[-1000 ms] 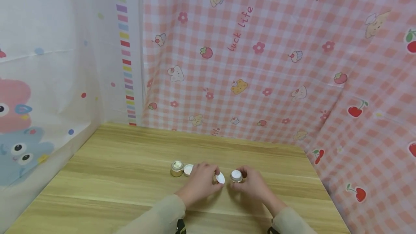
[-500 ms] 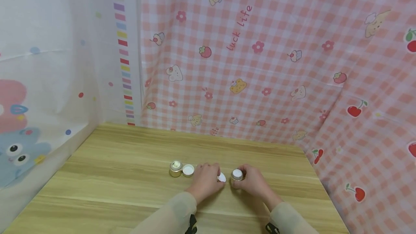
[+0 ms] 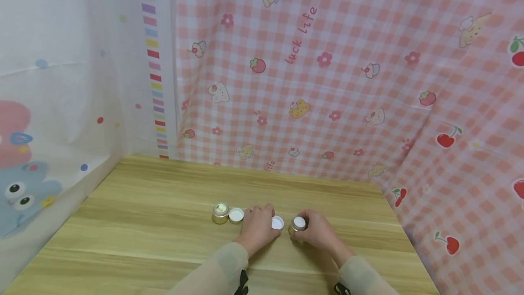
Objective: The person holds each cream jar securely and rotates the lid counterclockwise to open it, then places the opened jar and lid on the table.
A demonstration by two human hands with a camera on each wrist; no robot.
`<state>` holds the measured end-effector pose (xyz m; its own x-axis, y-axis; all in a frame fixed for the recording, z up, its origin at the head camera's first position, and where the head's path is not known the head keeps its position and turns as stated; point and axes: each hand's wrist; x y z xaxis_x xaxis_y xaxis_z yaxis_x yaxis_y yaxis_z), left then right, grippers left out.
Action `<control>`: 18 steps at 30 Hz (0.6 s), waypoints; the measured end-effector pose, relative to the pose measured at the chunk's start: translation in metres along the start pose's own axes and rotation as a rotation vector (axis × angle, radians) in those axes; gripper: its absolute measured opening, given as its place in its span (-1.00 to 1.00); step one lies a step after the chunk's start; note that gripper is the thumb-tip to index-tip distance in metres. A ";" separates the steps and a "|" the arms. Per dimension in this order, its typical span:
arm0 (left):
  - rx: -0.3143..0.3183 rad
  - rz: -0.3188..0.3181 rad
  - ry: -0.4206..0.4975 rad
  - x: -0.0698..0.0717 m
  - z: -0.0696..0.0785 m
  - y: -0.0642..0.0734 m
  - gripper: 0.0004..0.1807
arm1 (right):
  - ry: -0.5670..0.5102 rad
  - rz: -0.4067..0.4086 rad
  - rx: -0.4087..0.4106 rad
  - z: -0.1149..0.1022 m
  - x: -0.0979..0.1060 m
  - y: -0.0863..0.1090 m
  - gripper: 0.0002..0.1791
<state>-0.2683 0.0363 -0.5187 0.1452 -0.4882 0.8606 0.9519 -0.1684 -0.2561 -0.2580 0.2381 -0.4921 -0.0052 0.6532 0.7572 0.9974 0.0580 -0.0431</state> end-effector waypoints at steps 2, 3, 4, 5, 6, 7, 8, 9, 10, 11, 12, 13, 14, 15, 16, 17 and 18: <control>-0.003 0.001 0.003 -0.001 0.001 -0.001 -0.48 | -0.008 0.003 0.000 0.001 0.001 0.000 -0.53; -0.007 0.001 0.002 0.000 0.001 -0.001 -0.47 | -0.009 0.006 0.001 0.001 0.001 0.000 -0.53; -0.010 0.000 0.002 0.001 0.002 -0.001 -0.47 | -0.010 0.007 0.001 0.002 0.002 0.000 -0.54; -0.015 0.002 0.004 0.002 0.003 -0.001 -0.46 | -0.011 0.009 0.002 0.002 0.002 0.000 -0.54; -0.019 0.004 0.006 0.003 0.004 -0.001 -0.45 | -0.013 0.009 0.006 0.003 0.003 0.000 -0.54; -0.023 0.005 0.007 0.003 0.005 0.000 -0.44 | -0.016 0.006 0.011 0.004 0.004 0.000 -0.52; -0.028 0.005 0.004 0.004 0.006 0.001 -0.44 | -0.017 0.002 0.017 0.004 0.005 0.001 -0.50; -0.032 0.002 0.003 0.006 0.007 0.002 -0.44 | -0.021 -0.003 0.023 0.005 0.006 0.002 -0.47; -0.037 -0.003 0.004 0.008 0.007 0.005 -0.44 | -0.023 -0.010 0.026 0.006 0.007 0.003 -0.43; -0.045 -0.013 0.004 0.012 0.007 0.008 -0.44 | -0.020 -0.016 0.030 0.007 0.009 0.006 -0.37; -0.057 -0.027 0.004 0.015 0.007 0.011 -0.44 | -0.018 -0.025 0.030 0.008 0.010 0.008 -0.32; -0.083 -0.048 0.007 0.022 0.005 0.016 -0.45 | -0.009 -0.034 0.032 0.009 0.013 0.011 -0.27; -0.119 -0.079 0.016 0.031 0.003 0.021 -0.46 | 0.006 -0.040 0.032 0.011 0.016 0.014 -0.22; -0.164 -0.111 0.023 0.041 -0.001 0.028 -0.47 | 0.020 -0.050 0.030 0.012 0.021 0.017 -0.18; -0.217 -0.146 0.028 0.051 -0.007 0.035 -0.48 | 0.039 -0.061 0.027 0.015 0.026 0.019 -0.17; -0.271 -0.184 0.036 0.063 -0.014 0.042 -0.49 | 0.059 -0.071 0.026 0.019 0.032 0.022 -0.16; -0.327 -0.216 0.039 0.074 -0.023 0.050 -0.50 | 0.078 -0.080 0.027 0.023 0.039 0.024 -0.17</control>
<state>-0.2157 -0.0280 -0.4784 -0.0656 -0.4430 0.8941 0.8221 -0.5319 -0.2032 -0.2357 0.2824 -0.4786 -0.0781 0.5853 0.8070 0.9917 0.1286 0.0027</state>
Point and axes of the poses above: each hand's wrist, its own y-axis away from the middle knuckle, its own x-axis out of the back of the hand, z = x × y, and after that the axes turned 6 degrees about z, right-handed
